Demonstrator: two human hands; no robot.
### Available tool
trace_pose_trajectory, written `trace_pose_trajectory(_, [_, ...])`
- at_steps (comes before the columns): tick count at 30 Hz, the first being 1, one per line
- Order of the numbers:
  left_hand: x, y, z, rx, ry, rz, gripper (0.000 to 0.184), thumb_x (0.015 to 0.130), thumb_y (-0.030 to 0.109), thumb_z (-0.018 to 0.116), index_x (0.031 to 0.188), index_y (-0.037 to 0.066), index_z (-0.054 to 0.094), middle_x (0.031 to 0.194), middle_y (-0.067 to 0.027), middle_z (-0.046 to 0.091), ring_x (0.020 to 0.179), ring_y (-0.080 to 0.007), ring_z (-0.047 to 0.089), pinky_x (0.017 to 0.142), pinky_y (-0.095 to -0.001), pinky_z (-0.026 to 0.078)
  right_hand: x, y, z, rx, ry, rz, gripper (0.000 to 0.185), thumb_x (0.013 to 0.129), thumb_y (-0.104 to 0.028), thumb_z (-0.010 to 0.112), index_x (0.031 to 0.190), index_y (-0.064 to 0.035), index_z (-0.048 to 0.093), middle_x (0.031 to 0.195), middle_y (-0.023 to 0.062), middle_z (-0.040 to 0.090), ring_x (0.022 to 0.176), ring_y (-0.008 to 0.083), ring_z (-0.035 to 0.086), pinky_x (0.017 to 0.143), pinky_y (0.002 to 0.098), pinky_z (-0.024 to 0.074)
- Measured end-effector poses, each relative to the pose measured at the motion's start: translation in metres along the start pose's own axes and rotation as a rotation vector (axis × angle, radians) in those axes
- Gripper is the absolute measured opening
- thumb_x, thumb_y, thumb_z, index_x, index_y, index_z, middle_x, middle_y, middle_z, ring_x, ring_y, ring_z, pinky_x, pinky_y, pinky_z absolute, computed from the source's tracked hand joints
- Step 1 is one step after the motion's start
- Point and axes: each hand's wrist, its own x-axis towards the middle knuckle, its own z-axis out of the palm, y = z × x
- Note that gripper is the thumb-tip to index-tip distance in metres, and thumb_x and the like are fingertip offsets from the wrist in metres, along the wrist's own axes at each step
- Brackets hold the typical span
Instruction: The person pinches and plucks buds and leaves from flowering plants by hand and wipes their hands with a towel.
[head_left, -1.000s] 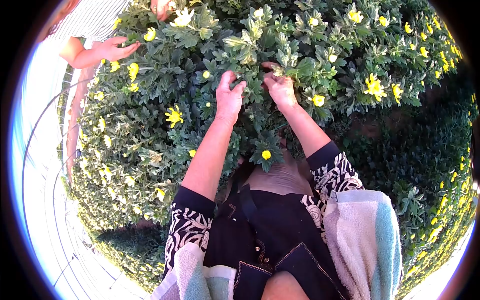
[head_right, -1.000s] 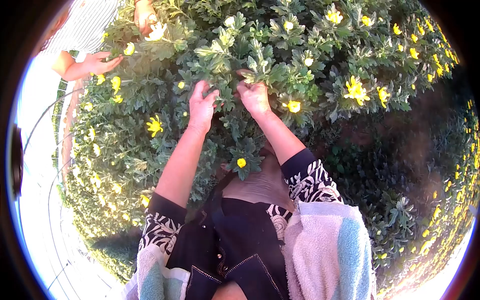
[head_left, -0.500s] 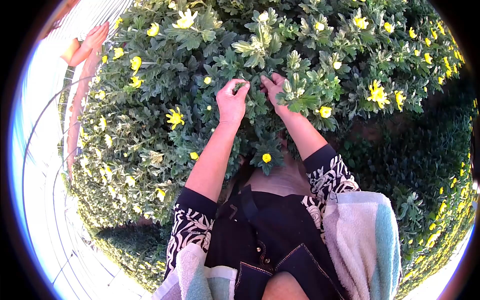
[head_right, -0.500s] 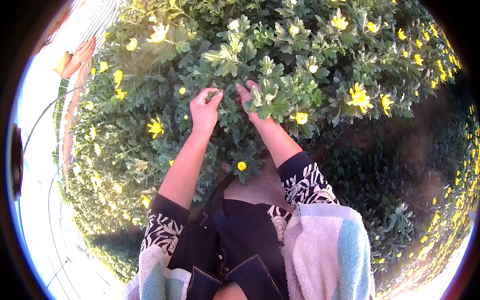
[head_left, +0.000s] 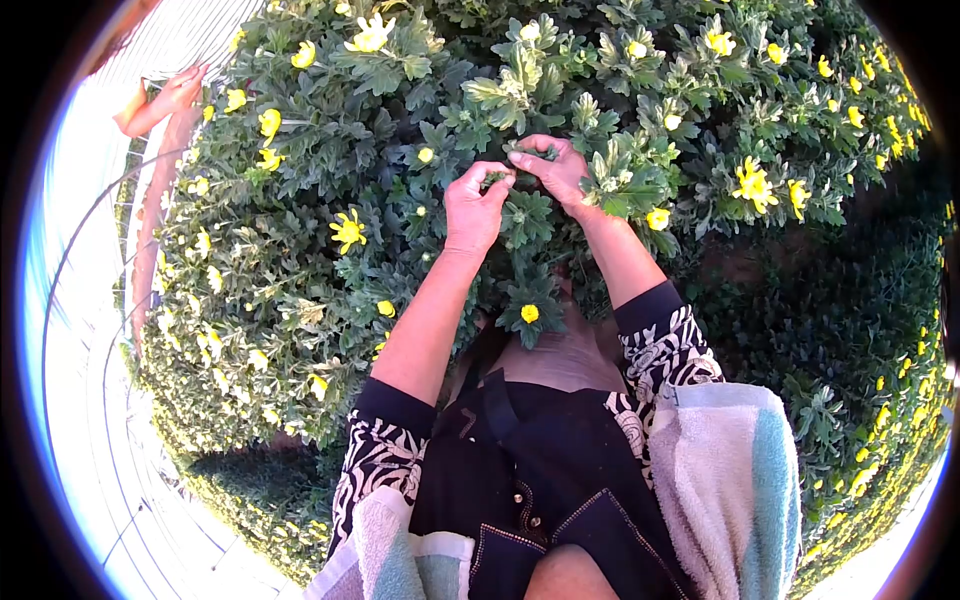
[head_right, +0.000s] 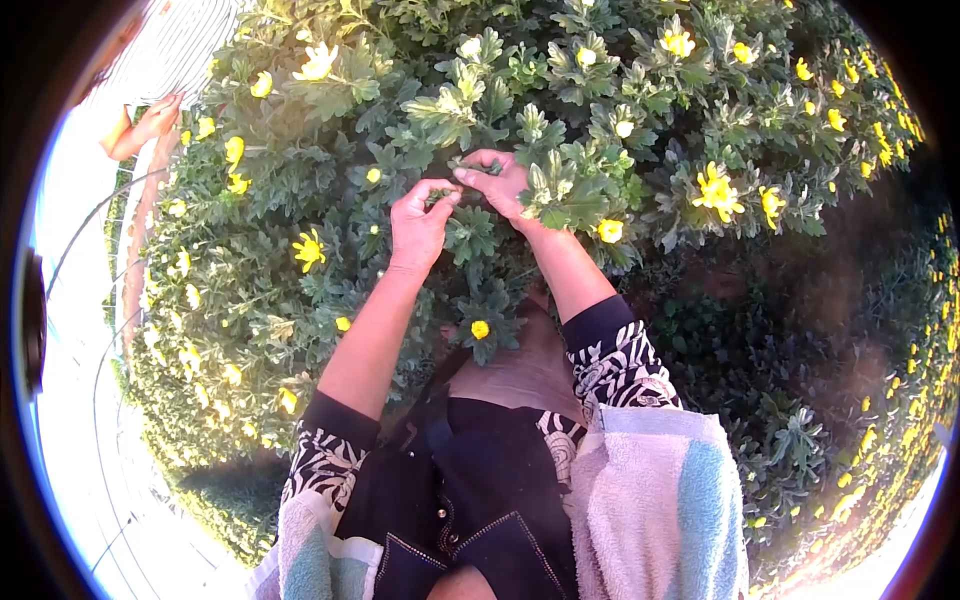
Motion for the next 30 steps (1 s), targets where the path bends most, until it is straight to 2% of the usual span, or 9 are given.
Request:
trace_pose_trajectory(3, [0.002, -0.014, 0.004, -0.231, -0.004, -0.044, 0.011, 0.086, -0.004, 0.065, 0.095, 0.002, 0.068, 0.090, -0.0044, 0.070, 0.081, -0.0091, 0.061, 0.076, -0.0250, 0.049, 0.017, 0.036, -0.001, -0.462, 0.595, 0.038, 0.031, 0.080, -0.028, 0.076, 0.098, -0.0046, 0.069, 0.086, 0.0117, 0.069, 0.082, 0.0233, 0.066, 0.079, 0.0361, 0.0493])
trace_pose_trajectory(6, [0.003, -0.022, 0.004, -0.345, 0.010, -0.107, 0.013, 0.088, -0.004, 0.064, 0.099, 0.002, 0.067, 0.096, -0.0070, 0.070, 0.085, -0.0121, 0.064, 0.079, -0.0269, 0.051, 0.014, 0.040, -0.013, -0.800, 0.634, 0.024, 0.032, 0.079, -0.027, 0.076, 0.098, -0.0033, 0.068, 0.087, 0.0157, 0.069, 0.084, 0.0270, 0.067, 0.080, 0.0370, 0.0498])
trace_pose_trajectory(8, [0.000, -0.018, 0.004, -0.390, 0.033, -0.132, 0.015, 0.089, -0.005, 0.063, 0.102, 0.002, 0.066, 0.098, -0.0069, 0.070, 0.087, -0.0118, 0.063, 0.079, -0.0267, 0.051, 0.008, 0.034, -0.016, -0.637, 0.492, 0.139, 0.029, 0.078, -0.020, 0.077, 0.100, -0.0046, 0.068, 0.093, 0.0103, 0.069, 0.089, 0.0218, 0.064, 0.083, 0.0334, 0.0488])
trace_pose_trajectory(10, [0.000, -0.010, 0.004, -0.441, 0.050, -0.163, 0.017, 0.089, -0.005, 0.063, 0.105, 0.002, 0.065, 0.101, -0.0068, 0.070, 0.088, -0.0116, 0.063, 0.080, -0.0266, 0.051, 0.004, 0.040, -0.016, -0.128, 0.191, -0.410, 0.027, 0.076, -0.009, 0.077, 0.101, -0.0051, 0.068, 0.101, 0.0040, 0.066, 0.094, 0.0160, 0.060, 0.085, 0.0301, 0.0469])
trace_pose_trajectory(11, [-0.001, -0.007, 0.004, -0.506, 0.059, -0.229, 0.017, 0.090, -0.003, 0.063, 0.106, 0.003, 0.065, 0.099, -0.0052, 0.070, 0.086, -0.0098, 0.062, 0.078, -0.0252, 0.050, -0.004, 0.026, -0.011, 0.057, 0.044, -0.333, 0.034, 0.073, -0.001, 0.078, 0.105, -0.0053, 0.068, 0.105, -0.0009, 0.063, 0.095, 0.0122, 0.056, 0.087, 0.0283, 0.0450])
trace_pose_trajectory(14, [-0.002, -0.010, 0.008, -0.601, 0.076, -0.340, 0.014, 0.092, 0.001, 0.063, 0.104, 0.005, 0.065, 0.098, -0.0031, 0.069, 0.083, -0.0081, 0.061, 0.073, -0.0247, 0.050, -0.019, 0.003, 0.002, -0.045, 0.020, -0.212, 0.038, 0.072, -0.001, 0.078, 0.109, -0.0051, 0.069, 0.104, 0.0004, 0.063, 0.096, 0.0121, 0.057, 0.087, 0.0278, 0.0451])
trace_pose_trajectory(19, [-0.004, -0.017, 0.018, -0.748, 0.178, -0.520, 0.006, 0.092, 0.007, 0.066, 0.097, 0.006, 0.066, 0.089, -0.0018, 0.068, 0.076, -0.0106, 0.060, 0.069, -0.0264, 0.049, -0.014, 0.018, -0.001, -0.403, 0.163, -0.420, 0.020, 0.074, -0.004, 0.079, 0.094, -0.0031, 0.074, 0.092, 0.0039, 0.067, 0.084, 0.0150, 0.061, 0.080, 0.0290, 0.0483])
trace_pose_trajectory(25, [-0.004, -0.048, 0.013, -0.075, 0.064, -0.514, 0.008, 0.087, 0.006, 0.067, 0.088, -0.002, 0.065, 0.077, -0.0059, 0.068, 0.064, -0.0110, 0.060, 0.060, -0.0272, 0.048, -0.012, 0.023, -0.001, -0.170, 0.298, -0.492, 0.015, 0.078, -0.006, 0.079, 0.090, 0.0006, 0.073, 0.090, 0.0056, 0.069, 0.084, 0.0131, 0.063, 0.078, 0.0265, 0.0494])
trace_pose_trajectory(30, [-0.008, -0.054, 0.017, -0.314, 0.122, -0.347, 0.014, 0.087, 0.012, 0.067, 0.088, -0.001, 0.064, 0.078, -0.0099, 0.069, 0.067, -0.0184, 0.064, 0.063, -0.0317, 0.050, -0.014, 0.018, -0.001, 0.046, 0.279, -0.246, 0.013, 0.079, -0.008, 0.080, 0.088, -0.0015, 0.073, 0.083, 0.0009, 0.068, 0.070, 0.0084, 0.061, 0.064, 0.0236, 0.0487])
